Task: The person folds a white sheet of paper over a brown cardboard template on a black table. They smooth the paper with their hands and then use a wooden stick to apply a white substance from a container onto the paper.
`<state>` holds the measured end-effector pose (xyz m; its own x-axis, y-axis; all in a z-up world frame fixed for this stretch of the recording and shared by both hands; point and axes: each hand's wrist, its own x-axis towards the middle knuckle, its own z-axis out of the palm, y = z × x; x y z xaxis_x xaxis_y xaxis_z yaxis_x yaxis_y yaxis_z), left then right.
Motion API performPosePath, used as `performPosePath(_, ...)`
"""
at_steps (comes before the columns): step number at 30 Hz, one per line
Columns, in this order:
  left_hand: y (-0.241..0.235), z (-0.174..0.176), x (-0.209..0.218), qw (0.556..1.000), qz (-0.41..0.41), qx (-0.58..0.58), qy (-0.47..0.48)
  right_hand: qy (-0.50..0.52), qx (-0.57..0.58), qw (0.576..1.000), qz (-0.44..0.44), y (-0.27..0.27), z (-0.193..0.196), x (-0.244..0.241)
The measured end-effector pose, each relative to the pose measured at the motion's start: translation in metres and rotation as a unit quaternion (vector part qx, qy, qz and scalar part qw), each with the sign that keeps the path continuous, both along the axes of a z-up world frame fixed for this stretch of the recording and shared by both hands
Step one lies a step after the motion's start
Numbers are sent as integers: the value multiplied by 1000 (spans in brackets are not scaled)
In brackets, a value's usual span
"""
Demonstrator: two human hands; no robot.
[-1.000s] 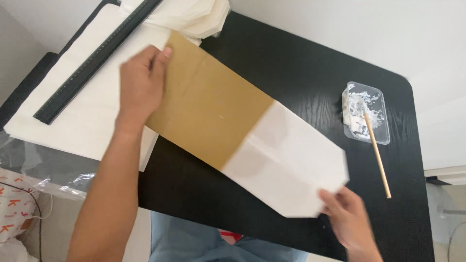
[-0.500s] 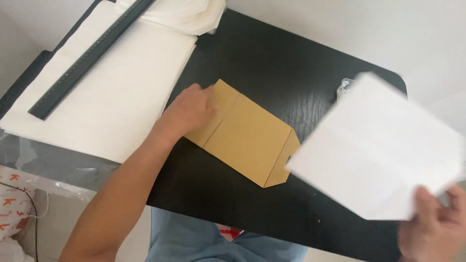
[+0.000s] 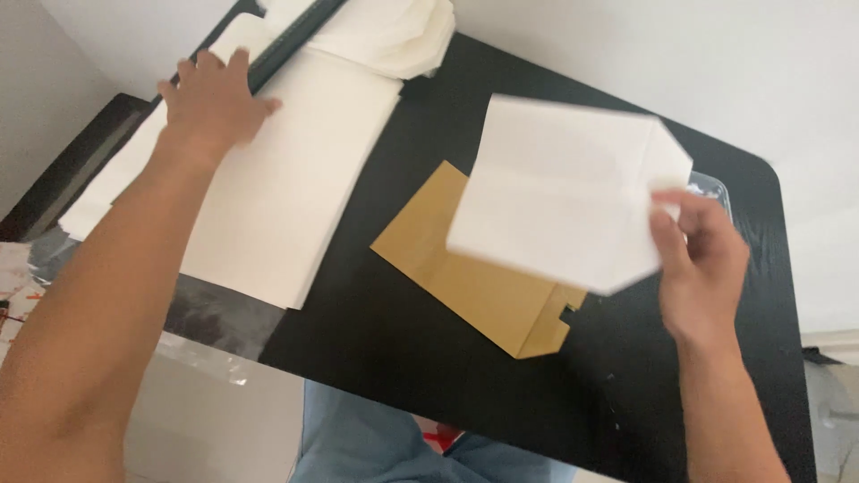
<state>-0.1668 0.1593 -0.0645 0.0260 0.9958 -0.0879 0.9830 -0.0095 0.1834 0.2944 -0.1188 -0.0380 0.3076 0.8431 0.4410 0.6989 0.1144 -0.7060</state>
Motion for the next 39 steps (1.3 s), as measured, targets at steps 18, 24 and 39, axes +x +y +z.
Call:
performPosePath(18, 15, -12, -94, 892, -185, 391, -130, 115, 20, 973, 199, 287, 21, -129)
performPosePath(24, 4, -4, -85, 909, -148, 352, -167, -33, 24, 975, 220, 367, -4, -168)
performPosePath(39, 9, -38, -72, 922, -131, 313, -188, -539, 87, 821, 169, 393, -55, -193)
